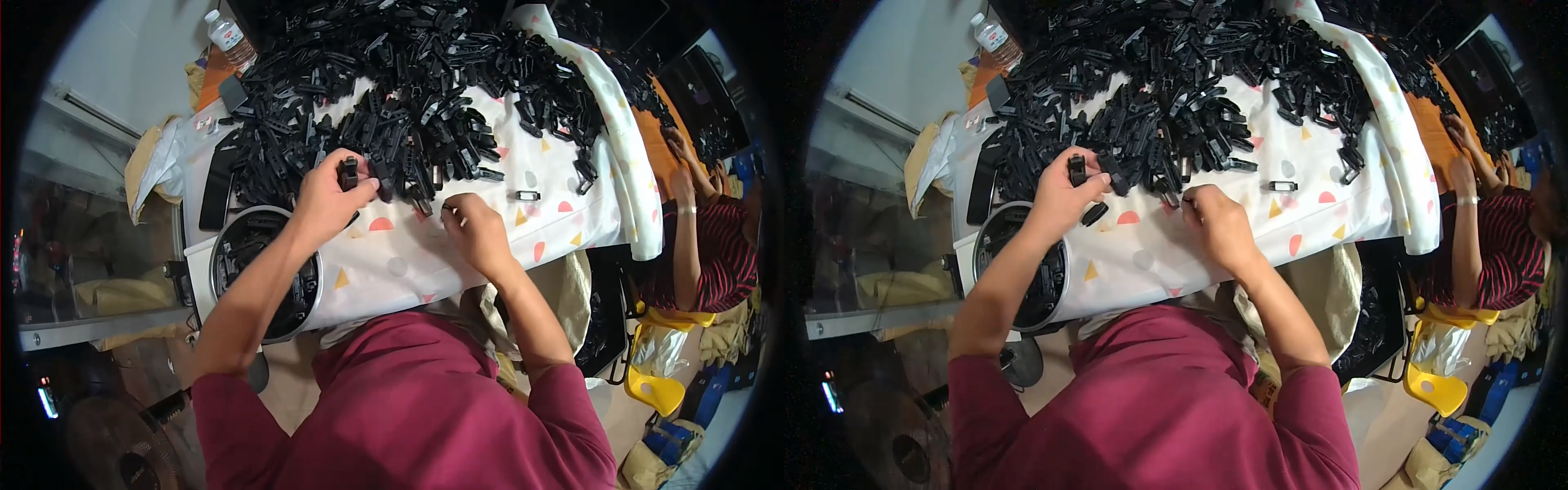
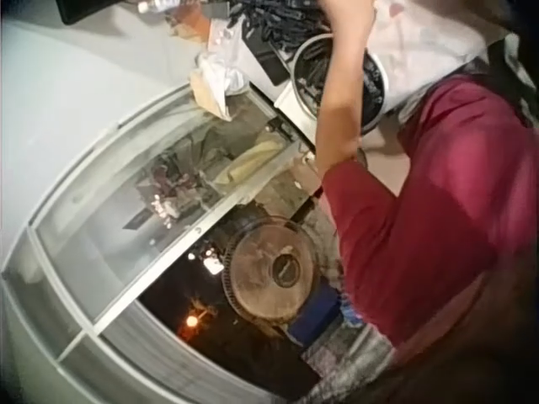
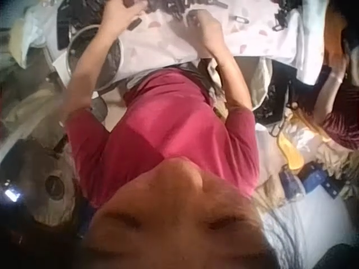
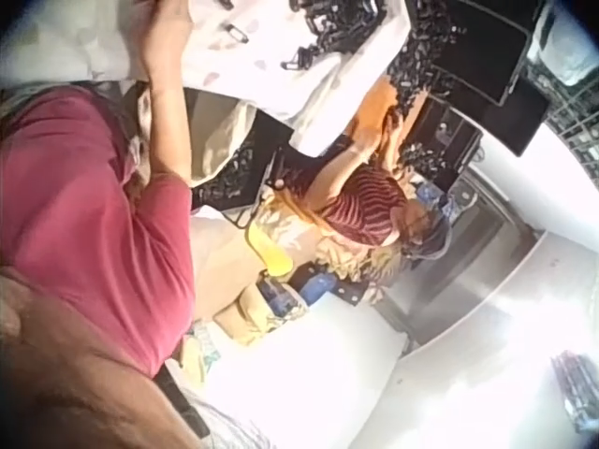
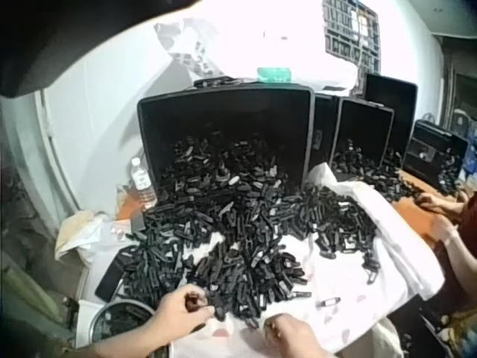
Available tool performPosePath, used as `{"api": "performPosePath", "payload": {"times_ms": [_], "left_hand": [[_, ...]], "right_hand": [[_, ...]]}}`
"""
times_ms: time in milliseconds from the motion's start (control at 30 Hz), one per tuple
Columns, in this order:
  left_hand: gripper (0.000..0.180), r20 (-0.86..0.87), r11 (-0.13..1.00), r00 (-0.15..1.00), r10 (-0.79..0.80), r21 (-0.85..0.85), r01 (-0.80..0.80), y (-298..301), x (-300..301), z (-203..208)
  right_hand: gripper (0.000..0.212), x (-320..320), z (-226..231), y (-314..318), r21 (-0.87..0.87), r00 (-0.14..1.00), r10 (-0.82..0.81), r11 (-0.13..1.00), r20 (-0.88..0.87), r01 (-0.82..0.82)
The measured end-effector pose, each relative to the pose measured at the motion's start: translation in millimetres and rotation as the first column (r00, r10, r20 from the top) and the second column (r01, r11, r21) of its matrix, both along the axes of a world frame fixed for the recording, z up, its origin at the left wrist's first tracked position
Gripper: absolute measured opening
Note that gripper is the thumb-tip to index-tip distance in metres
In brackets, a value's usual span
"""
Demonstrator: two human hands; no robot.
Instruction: Assembling small black plastic components by hand and placing them into a metal bowl.
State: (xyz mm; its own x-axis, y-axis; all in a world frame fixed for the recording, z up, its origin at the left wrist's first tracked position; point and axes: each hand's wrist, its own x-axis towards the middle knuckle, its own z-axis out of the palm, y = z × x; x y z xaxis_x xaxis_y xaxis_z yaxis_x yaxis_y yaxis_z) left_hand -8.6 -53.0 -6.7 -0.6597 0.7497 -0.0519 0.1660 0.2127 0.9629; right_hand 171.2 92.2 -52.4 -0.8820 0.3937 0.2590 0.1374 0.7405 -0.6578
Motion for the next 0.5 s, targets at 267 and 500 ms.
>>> {"api": "performPosePath", "payload": {"times_ms": [267,500], "left_hand": [[0.022,0.154,0.889,0.984,-0.085,0.458,0.005,-9.7,50.0,-1.0],[0.039,-0.28,0.754,0.944,-0.173,0.579,0.31,-14.0,52.4,14.4]], "right_hand": [[0.015,-10.6,47.7,-62.6,-0.81,0.773,-0.325,0.44,-0.546,-0.388],[0.014,-1.5,49.6,-68.4,-0.763,0.725,-0.336,0.511,-0.601,-0.396]]}}
